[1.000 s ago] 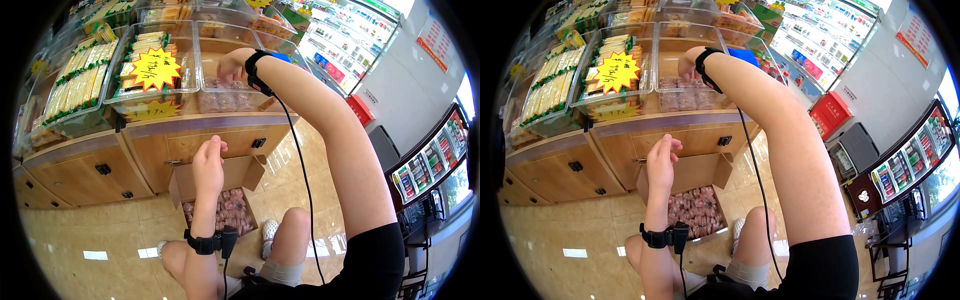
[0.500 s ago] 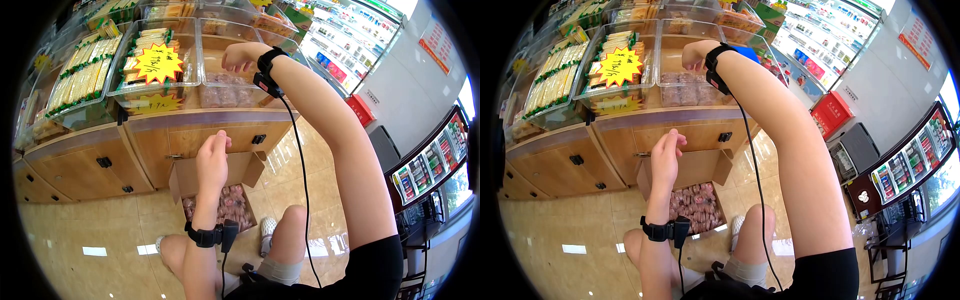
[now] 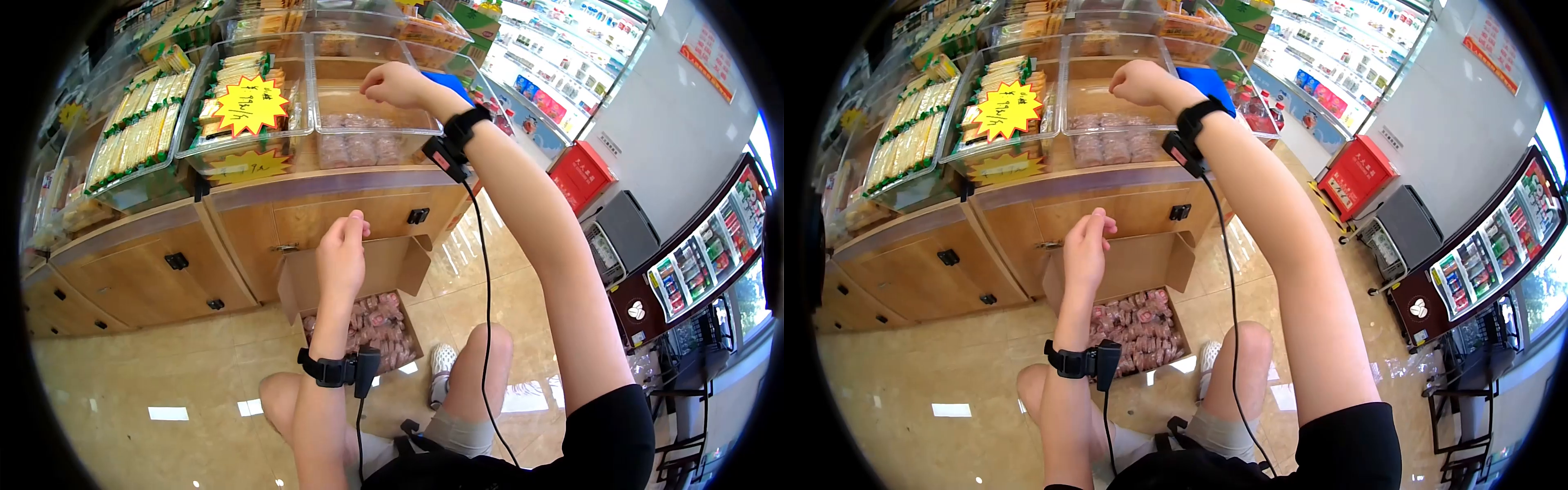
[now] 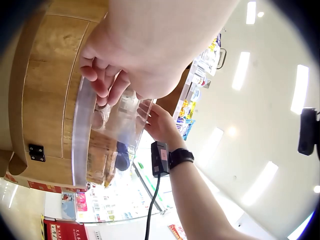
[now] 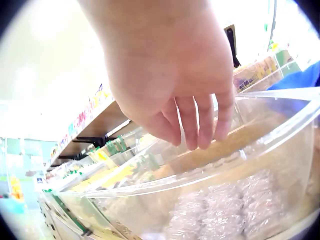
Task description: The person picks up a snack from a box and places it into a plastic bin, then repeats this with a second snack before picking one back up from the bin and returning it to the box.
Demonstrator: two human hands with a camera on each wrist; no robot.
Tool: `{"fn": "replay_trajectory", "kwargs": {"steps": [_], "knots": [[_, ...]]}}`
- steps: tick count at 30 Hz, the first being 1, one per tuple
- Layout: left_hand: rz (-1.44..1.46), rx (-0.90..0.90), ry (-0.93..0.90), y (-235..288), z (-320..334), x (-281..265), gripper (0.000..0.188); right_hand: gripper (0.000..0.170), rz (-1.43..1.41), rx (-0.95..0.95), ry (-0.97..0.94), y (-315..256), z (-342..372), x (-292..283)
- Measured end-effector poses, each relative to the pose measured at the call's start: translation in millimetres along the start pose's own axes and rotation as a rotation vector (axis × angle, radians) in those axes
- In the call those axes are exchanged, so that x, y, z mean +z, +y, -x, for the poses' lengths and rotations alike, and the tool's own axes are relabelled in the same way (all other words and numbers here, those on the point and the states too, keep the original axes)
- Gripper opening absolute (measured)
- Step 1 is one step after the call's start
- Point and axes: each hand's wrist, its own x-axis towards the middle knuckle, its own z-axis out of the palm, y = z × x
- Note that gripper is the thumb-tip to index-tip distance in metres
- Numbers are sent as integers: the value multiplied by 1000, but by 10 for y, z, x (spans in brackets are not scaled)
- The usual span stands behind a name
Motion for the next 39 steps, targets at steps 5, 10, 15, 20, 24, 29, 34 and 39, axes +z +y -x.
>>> {"fn": "replay_trajectory", "kwargs": {"steps": [5, 10, 15, 20, 24, 29, 34, 39], "knots": [[-42, 50, 23, -8, 32, -45, 38, 21, -387, 85, 264, -252, 493, -69], [-85, 41, 21, 17, 56, -58, 37, 20, -697, 135, 505, -183, 726, 91], [-67, 58, 29, 19, 80, -40, 39, 17, -651, 233, 814, -189, 1014, 209], [-130, 52, 20, -25, 80, -43, 39, 15, -844, 352, 837, -204, 1394, 439], [-152, 81, 14, -91, 67, -38, 37, 14, -919, 425, 771, -154, 1702, 732], [-175, 44, 39, -109, 78, -18, 41, 13, -1012, 506, 708, 29, 2099, 1237], [-204, 61, -7, -207, 45, 25, 43, 12, -943, 597, 604, 277, 2485, 1627], [-249, 56, -22, -371, -10, 49, 44, 16, -983, 695, 558, 396, 2698, 1626]]}}
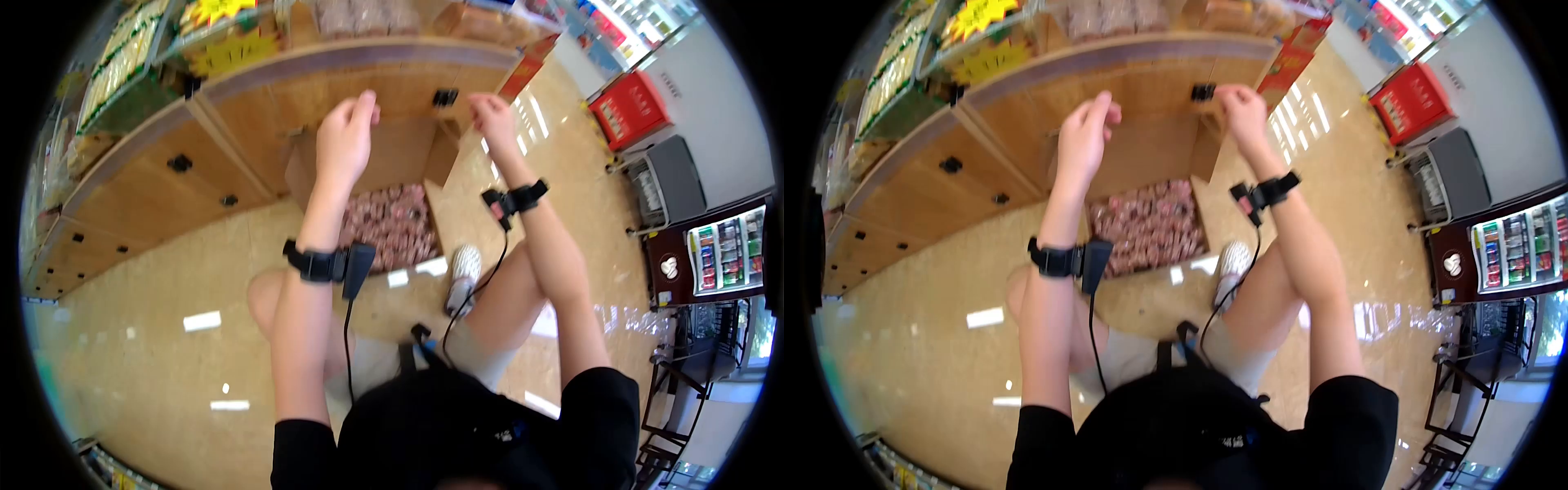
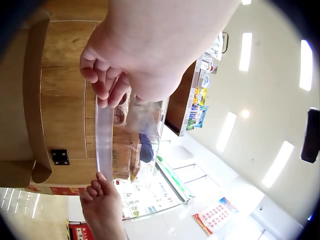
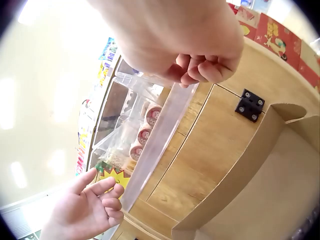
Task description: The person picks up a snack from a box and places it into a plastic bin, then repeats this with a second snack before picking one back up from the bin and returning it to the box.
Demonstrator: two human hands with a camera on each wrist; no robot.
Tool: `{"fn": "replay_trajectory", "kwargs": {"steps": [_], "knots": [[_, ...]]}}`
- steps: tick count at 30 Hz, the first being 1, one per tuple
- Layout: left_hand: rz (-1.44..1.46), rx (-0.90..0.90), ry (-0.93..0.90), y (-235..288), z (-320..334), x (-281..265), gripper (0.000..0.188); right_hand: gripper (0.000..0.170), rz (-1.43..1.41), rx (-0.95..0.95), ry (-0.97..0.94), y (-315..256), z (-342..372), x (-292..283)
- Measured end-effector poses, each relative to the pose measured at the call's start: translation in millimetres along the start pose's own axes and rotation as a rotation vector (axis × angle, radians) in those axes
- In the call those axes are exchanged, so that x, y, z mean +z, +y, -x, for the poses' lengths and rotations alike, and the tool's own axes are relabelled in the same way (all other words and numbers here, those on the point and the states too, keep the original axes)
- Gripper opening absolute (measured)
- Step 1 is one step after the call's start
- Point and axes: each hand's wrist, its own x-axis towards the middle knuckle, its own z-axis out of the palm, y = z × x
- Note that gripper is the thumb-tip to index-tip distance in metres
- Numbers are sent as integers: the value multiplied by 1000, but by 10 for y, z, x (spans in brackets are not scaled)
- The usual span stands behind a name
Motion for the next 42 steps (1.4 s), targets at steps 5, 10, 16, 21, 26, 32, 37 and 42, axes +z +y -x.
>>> {"fn": "replay_trajectory", "kwargs": {"steps": [5, 10, 16, 21, 26, 32, 37, 42], "knots": [[-82, -26, -6, -69, 45, 47, 44, 17, -10, 134, -190, 63, 121, -12], [-199, -43, -36, -169, 111, 80, 40, 20, 166, 85, -376, 143, 194, 84], [-277, -103, -13, -386, 129, 55, 41, 21, 265, 60, -484, 305, 205, 147], [-328, -210, 6, -613, 134, -8, 46, 22, 320, 81, -545, 477, 165, 131], [-316, -264, -1, -938, 91, -59, 41, 23, 398, 90, -574, 529, 134, 75], [-294, -404, -9, -1356, 82, -147, 40, 24, 460, 114, -678, 760, 58, 90], [-284, -534, 9, -1690, 96, -188, 38, 27, 536, 67, -729, 765, 61, 121], [-336, -656, -16, -2001, 250, -144, 34, 26, 582, 77, -781, 812, 60, 161]]}}
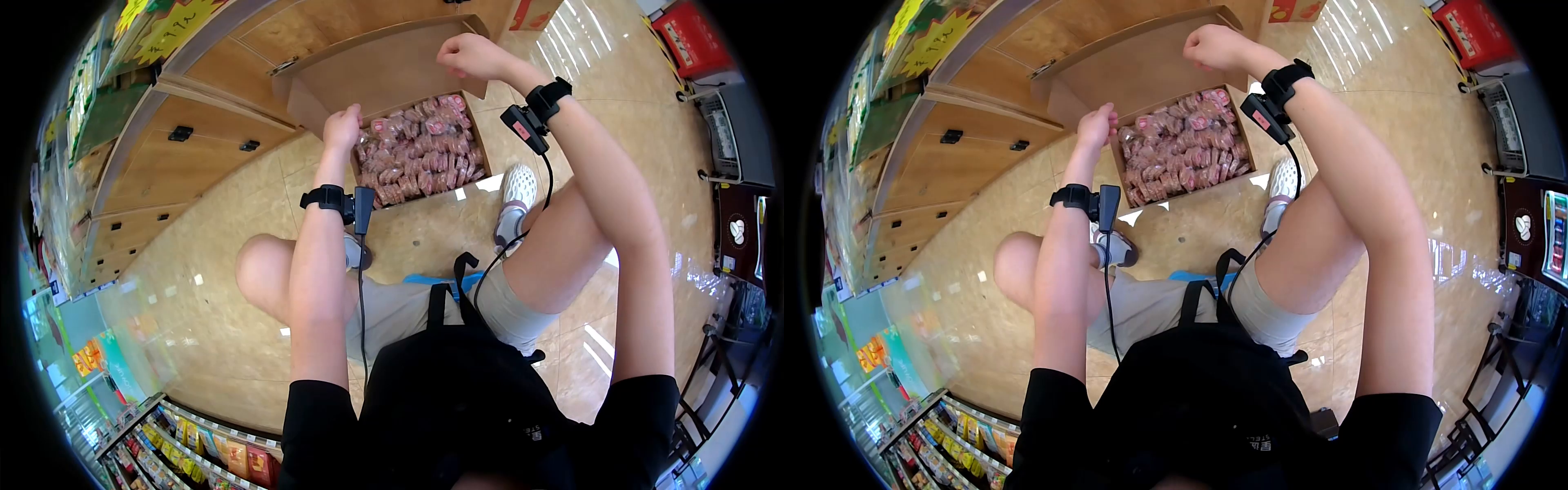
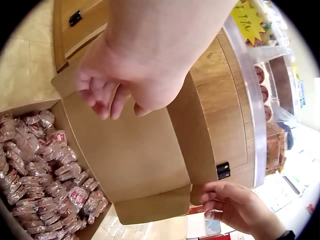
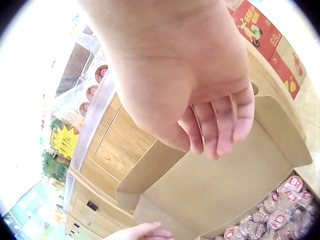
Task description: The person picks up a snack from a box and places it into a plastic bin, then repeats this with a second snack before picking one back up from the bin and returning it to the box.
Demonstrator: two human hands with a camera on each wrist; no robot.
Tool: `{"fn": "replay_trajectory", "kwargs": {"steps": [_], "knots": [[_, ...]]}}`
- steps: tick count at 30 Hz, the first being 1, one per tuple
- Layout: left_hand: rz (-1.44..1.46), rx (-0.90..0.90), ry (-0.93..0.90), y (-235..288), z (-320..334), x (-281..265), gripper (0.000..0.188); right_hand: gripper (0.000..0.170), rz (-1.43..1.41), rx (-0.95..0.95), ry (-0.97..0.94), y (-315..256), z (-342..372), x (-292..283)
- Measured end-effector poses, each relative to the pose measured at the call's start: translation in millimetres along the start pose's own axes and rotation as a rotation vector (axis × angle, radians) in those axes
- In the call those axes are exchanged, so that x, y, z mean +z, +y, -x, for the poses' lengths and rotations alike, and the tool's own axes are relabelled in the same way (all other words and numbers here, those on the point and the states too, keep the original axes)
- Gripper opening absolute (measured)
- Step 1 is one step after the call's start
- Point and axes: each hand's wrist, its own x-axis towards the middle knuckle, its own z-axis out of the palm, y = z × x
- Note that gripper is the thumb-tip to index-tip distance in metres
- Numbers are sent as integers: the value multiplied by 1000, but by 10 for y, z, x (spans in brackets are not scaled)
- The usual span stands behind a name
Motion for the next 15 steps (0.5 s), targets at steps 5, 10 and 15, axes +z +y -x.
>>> {"fn": "replay_trajectory", "kwargs": {"steps": [5, 10, 15], "knots": [[53, -95, -95, -417, -116, 136, 32, 25, -2, 26, -65, 93, -48, 68], [31, -231, -114, -784, -205, 278, 28, 25, -5, 51, -63, 168, -53, 80], [49, -275, -145, -1073, -247, 356, 28, 23, 71, 104, -120, 274, -117, 95]]}}
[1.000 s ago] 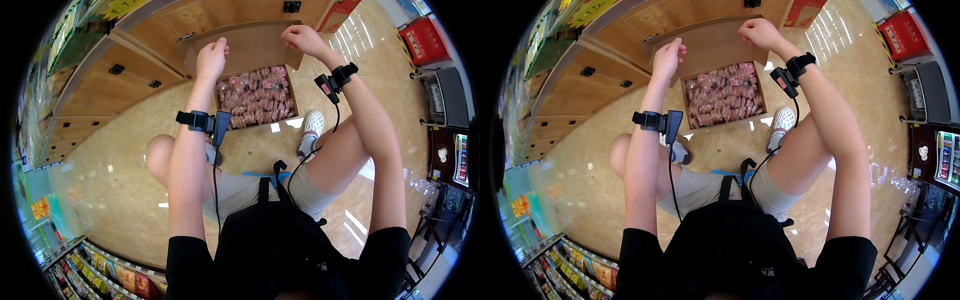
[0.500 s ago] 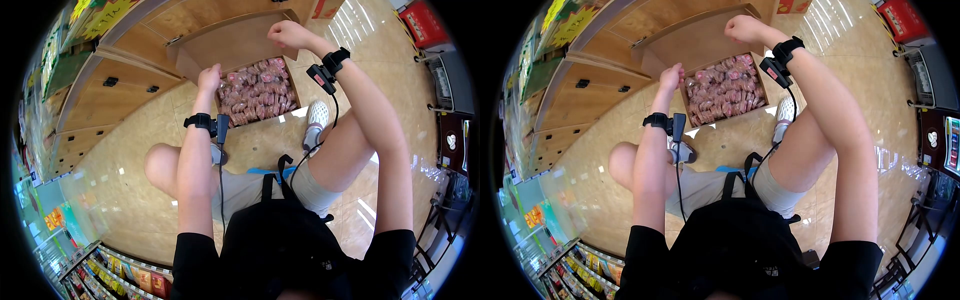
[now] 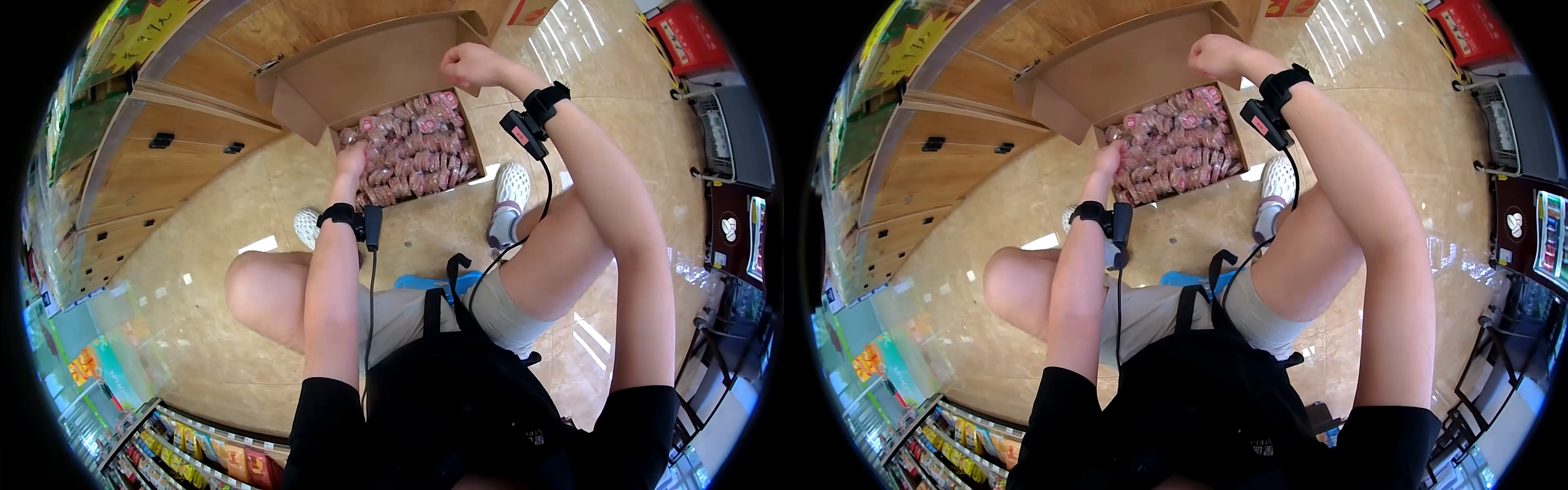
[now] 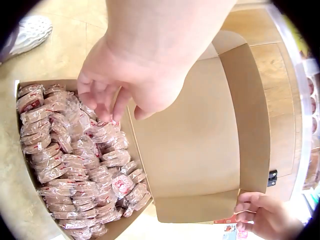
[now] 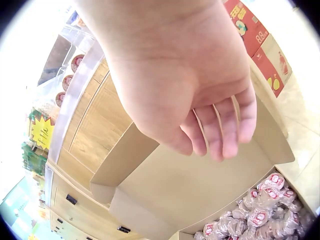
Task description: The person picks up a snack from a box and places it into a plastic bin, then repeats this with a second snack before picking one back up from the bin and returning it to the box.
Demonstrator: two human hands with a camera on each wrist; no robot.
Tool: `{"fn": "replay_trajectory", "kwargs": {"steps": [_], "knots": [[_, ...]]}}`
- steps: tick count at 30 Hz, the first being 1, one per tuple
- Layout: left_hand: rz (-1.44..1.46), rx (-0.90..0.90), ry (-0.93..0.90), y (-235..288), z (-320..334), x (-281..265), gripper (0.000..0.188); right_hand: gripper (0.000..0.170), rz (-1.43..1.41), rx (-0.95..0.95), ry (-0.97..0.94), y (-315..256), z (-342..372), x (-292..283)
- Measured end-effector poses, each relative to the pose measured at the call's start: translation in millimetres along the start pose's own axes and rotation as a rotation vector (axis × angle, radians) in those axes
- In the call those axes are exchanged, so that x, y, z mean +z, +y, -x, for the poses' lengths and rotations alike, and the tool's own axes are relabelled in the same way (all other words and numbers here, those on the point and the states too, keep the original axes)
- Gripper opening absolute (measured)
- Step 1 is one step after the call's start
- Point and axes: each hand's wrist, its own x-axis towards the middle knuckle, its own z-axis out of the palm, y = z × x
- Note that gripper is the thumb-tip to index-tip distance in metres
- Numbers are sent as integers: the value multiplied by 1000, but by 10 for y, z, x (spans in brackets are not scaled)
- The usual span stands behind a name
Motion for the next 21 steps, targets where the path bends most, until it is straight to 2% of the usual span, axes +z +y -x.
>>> {"fn": "replay_trajectory", "kwargs": {"steps": [9, 17, 20, 21], "knots": [[200, -61, -12, -184, -36, 169, 26, 23, -5, 132, -121, 255, -316, 240], [392, -40, -135, -261, -92, 383, 25, 23, 128, 241, -253, 453, -626, 397], [445, -45, -96, -268, -80, 452, 24, 25, 290, 117, -249, 716, -782, 568], [463, -53, -72, -251, -50, 473, 23, 31, 342, 117, -257, 757, -797, 608]]}}
